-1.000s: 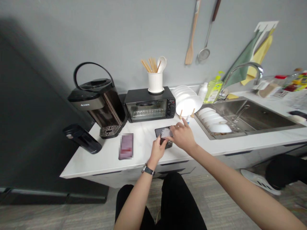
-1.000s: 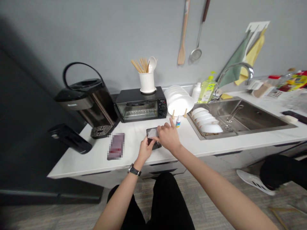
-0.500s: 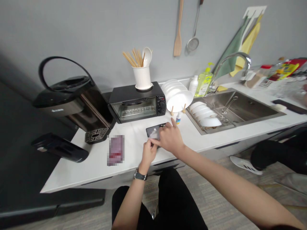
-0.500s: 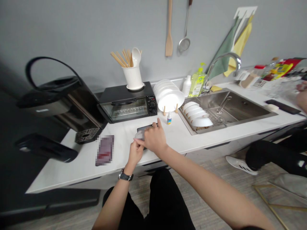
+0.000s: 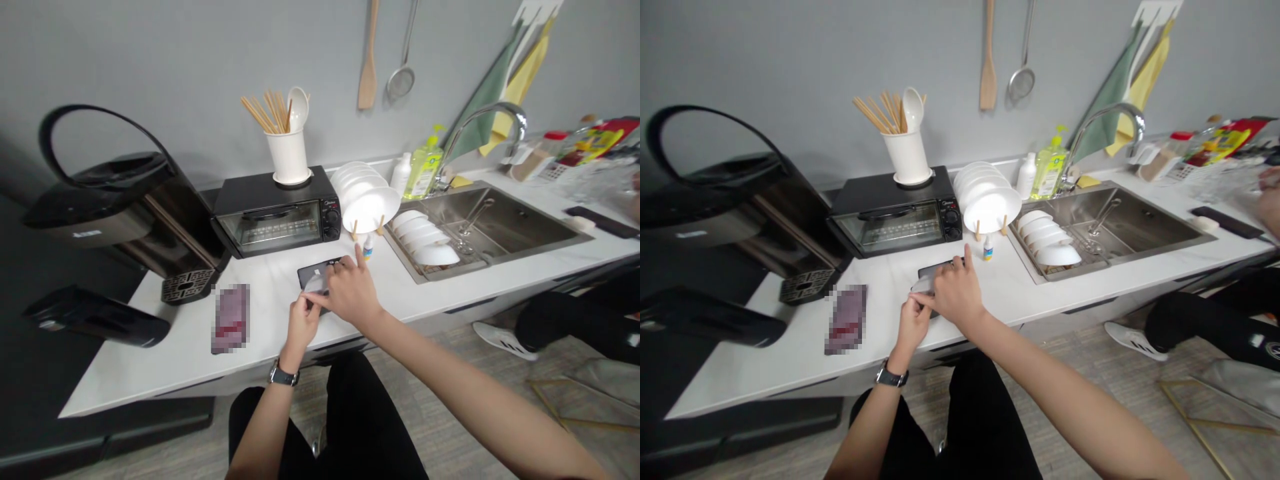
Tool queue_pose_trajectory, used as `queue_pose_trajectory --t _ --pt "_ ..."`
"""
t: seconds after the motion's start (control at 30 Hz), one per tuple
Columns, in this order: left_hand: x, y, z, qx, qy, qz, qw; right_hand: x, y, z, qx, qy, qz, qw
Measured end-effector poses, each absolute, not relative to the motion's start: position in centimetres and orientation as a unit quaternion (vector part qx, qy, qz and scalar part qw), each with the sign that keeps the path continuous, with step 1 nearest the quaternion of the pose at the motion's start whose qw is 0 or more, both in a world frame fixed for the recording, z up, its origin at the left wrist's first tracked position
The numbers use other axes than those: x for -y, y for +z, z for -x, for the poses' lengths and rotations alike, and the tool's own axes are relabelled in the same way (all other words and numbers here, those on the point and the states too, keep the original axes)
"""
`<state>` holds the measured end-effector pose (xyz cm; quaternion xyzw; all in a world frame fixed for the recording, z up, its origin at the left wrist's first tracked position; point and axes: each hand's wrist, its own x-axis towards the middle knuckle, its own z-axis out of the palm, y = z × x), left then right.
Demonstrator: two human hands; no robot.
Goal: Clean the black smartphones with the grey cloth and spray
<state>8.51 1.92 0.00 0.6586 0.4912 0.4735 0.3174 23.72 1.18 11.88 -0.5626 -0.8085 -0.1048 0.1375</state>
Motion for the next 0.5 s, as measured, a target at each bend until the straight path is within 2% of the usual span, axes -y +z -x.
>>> queue_pose_trajectory --t 0.13,0.33,0.5 --pt "-1.8 -0.3 -8.3 -0.489 0.457 -0.678 0.304 -1.7 11.8 -23.3 0.892 -0.077 0.424 0.138" --pt "-2.0 -0.5 -8.8 -0.494 0.445 -0.690 0.287 -1.2 10.9 -24.1 0.788 -0.107 0.586 0.159" --pt "-1.8 -0.7 -8.7 -0.501 0.434 -0.701 0.265 -1.7 9.7 -24.0 0.889 -0.116 0.399 0.190"
